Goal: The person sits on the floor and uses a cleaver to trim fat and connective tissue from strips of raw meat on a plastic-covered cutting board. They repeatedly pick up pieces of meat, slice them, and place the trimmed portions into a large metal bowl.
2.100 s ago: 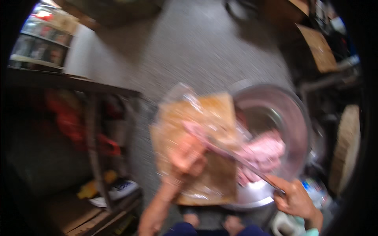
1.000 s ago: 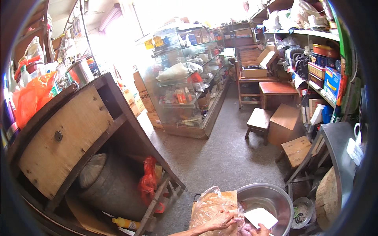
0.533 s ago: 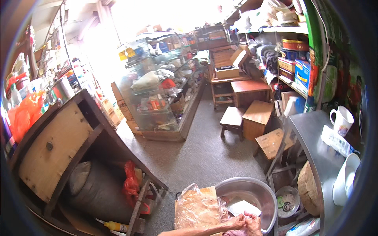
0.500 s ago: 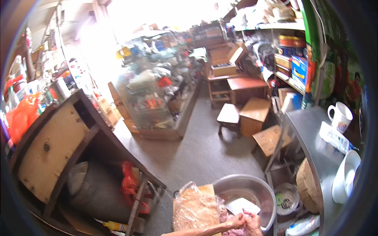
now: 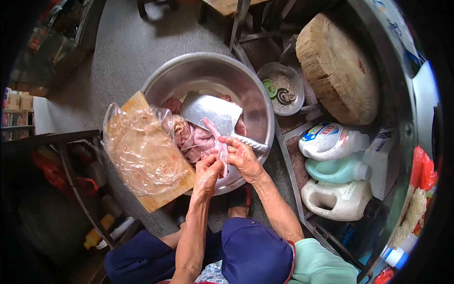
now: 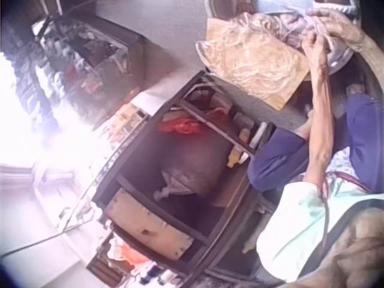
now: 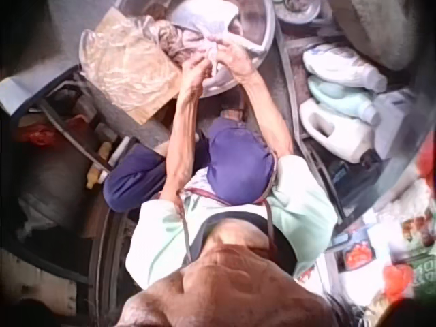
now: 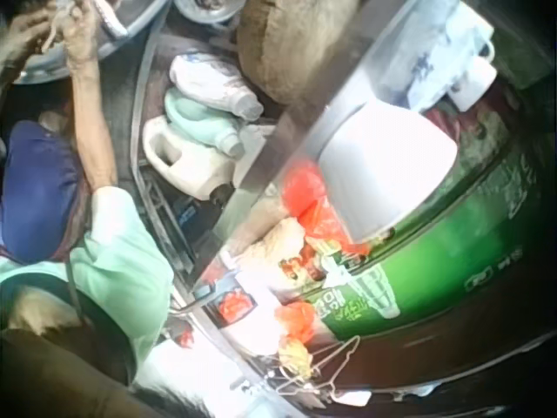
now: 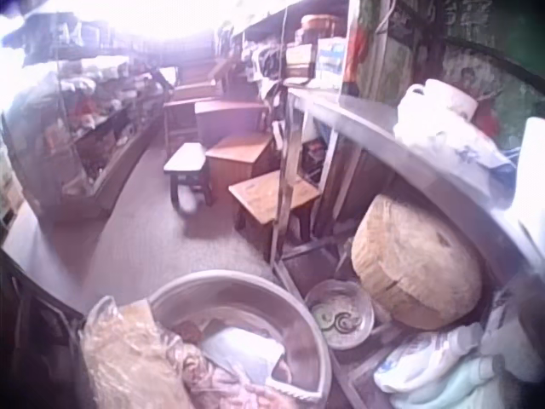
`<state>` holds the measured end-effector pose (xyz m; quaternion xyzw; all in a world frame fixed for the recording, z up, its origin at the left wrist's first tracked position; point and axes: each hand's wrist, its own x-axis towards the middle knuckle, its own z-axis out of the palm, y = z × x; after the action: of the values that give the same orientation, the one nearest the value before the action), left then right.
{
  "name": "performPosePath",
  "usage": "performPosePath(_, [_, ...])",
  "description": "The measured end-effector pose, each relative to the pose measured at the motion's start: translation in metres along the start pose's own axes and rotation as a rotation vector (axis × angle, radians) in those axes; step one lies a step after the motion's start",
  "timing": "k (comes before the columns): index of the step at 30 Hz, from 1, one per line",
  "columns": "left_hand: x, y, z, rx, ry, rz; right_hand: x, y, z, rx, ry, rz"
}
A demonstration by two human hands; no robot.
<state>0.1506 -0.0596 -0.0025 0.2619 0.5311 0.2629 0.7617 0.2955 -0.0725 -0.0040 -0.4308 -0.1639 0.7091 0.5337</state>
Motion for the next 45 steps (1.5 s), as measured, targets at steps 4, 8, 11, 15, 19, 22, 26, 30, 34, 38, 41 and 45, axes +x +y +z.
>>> performPosePath(4, [-0.009, -0.006, 0.006, 0.066, 0.082, 0.066, -0.002, 0.022, 0.005, -0.082, 0.081, -0.049])
performPosePath(8, [-0.012, -0.024, 0.010, 0.067, 0.172, 0.238, 0.004, 0.030, 0.008, 0.046, 0.120, -0.062])
performPosePath(11, [-0.014, -0.027, 0.015, 0.117, 0.190, 0.316, 0.003, 0.024, 0.014, 0.084, 0.146, -0.065])
performPosePath(15, [-0.010, -0.034, 0.014, 0.097, 0.235, 0.274, 0.011, 0.032, 0.017, 0.097, 0.218, -0.106])
performPosePath(19, [-0.017, -0.017, 0.014, -0.195, 0.119, 0.052, 0.009, 0.033, 0.014, 0.076, 0.221, -0.118])
performPosePath(22, [-0.011, -0.010, 0.013, -0.356, 0.046, -0.070, 0.005, 0.021, 0.023, 0.070, 0.251, -0.063])
performPosePath(26, [-0.003, -0.017, 0.005, -0.290, -0.020, -0.114, 0.003, 0.024, 0.024, -0.028, 0.272, -0.028])
performPosePath(30, [-0.004, -0.019, 0.016, -0.157, 0.103, -0.013, 0.009, 0.044, 0.014, -0.120, 0.273, -0.100])
performPosePath(34, [0.000, -0.039, 0.018, -0.042, 0.220, 0.163, 0.014, 0.048, 0.010, -0.178, 0.281, -0.163])
performPosePath(38, [0.000, -0.043, 0.027, -0.135, 0.319, 0.146, 0.019, 0.044, 0.015, -0.157, 0.275, -0.064])
performPosePath(41, [-0.001, -0.057, 0.018, -0.030, 0.342, 0.171, 0.023, 0.034, 0.013, -0.070, 0.214, 0.032])
performPosePath(45, [-0.010, -0.041, 0.027, -0.031, 0.374, 0.145, 0.016, 0.034, -0.002, 0.088, 0.229, 0.088])
